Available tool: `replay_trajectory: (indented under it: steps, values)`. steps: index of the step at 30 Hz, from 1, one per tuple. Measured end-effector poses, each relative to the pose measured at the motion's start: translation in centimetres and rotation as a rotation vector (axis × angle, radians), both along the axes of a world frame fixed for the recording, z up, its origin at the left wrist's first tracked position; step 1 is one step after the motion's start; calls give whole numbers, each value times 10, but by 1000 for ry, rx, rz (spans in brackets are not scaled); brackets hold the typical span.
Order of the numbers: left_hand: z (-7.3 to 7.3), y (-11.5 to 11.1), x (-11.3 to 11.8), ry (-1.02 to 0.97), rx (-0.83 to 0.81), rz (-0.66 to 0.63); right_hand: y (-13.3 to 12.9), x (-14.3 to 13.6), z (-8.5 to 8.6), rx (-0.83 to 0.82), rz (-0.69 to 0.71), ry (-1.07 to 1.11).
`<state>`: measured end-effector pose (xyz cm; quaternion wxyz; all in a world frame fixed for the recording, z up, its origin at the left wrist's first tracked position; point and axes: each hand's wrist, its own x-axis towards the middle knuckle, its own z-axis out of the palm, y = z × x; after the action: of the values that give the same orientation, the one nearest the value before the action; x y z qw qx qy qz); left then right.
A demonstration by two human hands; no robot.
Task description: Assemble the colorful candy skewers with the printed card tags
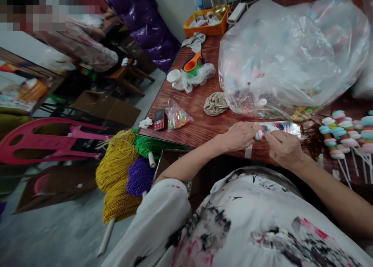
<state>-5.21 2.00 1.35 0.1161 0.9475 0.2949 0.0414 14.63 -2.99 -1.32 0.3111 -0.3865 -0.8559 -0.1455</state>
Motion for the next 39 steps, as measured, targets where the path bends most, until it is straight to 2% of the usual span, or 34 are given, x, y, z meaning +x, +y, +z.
replay_trajectory:
  steps: [3, 6, 9, 13, 22, 33, 39]
  values:
    - [3, -4, -10, -169, 107, 23, 2, 3, -10, 1, -32, 62]
    - [8, -12, -20, -342, 168, 238, 2, 6, -19, 0, -62, 152]
    - [6, -20, -21, -344, 53, 441, 0, 3, -24, -11, -97, 179]
    - [-1, -23, -11, -232, -99, 535, -6, -6, -28, -58, -127, 101]
    - [-13, -17, -4, -124, -250, 551, -14, -14, -34, -253, -158, 37]
    - [-6, -22, 1, 143, -109, 572, -14, -18, -33, -179, -159, -12]
    - [-9, -21, 0, 210, -103, 559, -14, -18, -35, -280, -164, 17]
